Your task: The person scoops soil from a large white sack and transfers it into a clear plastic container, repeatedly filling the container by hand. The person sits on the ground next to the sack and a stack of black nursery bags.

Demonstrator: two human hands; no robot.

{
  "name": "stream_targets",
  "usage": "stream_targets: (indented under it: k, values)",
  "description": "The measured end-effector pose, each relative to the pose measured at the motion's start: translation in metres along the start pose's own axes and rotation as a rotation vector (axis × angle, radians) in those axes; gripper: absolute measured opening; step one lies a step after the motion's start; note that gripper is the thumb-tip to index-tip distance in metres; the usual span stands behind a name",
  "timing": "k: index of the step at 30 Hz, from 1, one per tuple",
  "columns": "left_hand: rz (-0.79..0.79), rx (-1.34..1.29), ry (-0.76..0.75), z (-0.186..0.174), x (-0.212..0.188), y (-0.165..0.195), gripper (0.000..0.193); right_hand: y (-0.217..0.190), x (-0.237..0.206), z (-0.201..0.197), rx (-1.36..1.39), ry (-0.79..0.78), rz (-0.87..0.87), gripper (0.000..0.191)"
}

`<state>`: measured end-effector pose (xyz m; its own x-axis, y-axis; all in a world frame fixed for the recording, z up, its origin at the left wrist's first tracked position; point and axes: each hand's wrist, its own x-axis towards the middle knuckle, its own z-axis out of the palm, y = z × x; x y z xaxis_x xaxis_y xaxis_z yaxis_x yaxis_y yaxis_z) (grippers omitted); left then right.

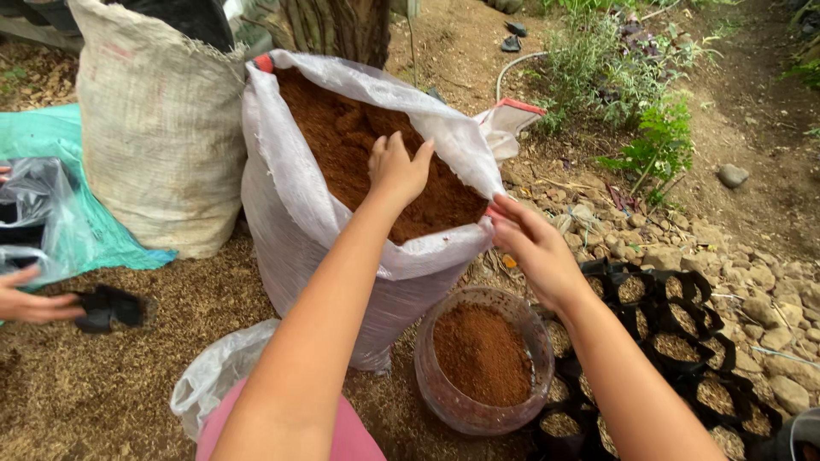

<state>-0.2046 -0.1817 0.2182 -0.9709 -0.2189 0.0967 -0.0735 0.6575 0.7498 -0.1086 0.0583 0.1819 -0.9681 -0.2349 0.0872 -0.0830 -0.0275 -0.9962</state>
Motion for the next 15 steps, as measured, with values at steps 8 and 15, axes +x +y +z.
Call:
stream_targets:
  k: [8, 15]
  values:
    - [-0.171, 0.086, 0.096, 0.019, 0.045, -0.060, 0.095, 0.038, 0.175, 0.066, -0.222, 0.102, 0.328, 0.054]
    - [-0.130, 0.079, 0.171, 0.021, 0.052, -0.089, 0.093, 0.075, 0.226, 0.101, -0.358, 0.199, 0.442, 0.073]
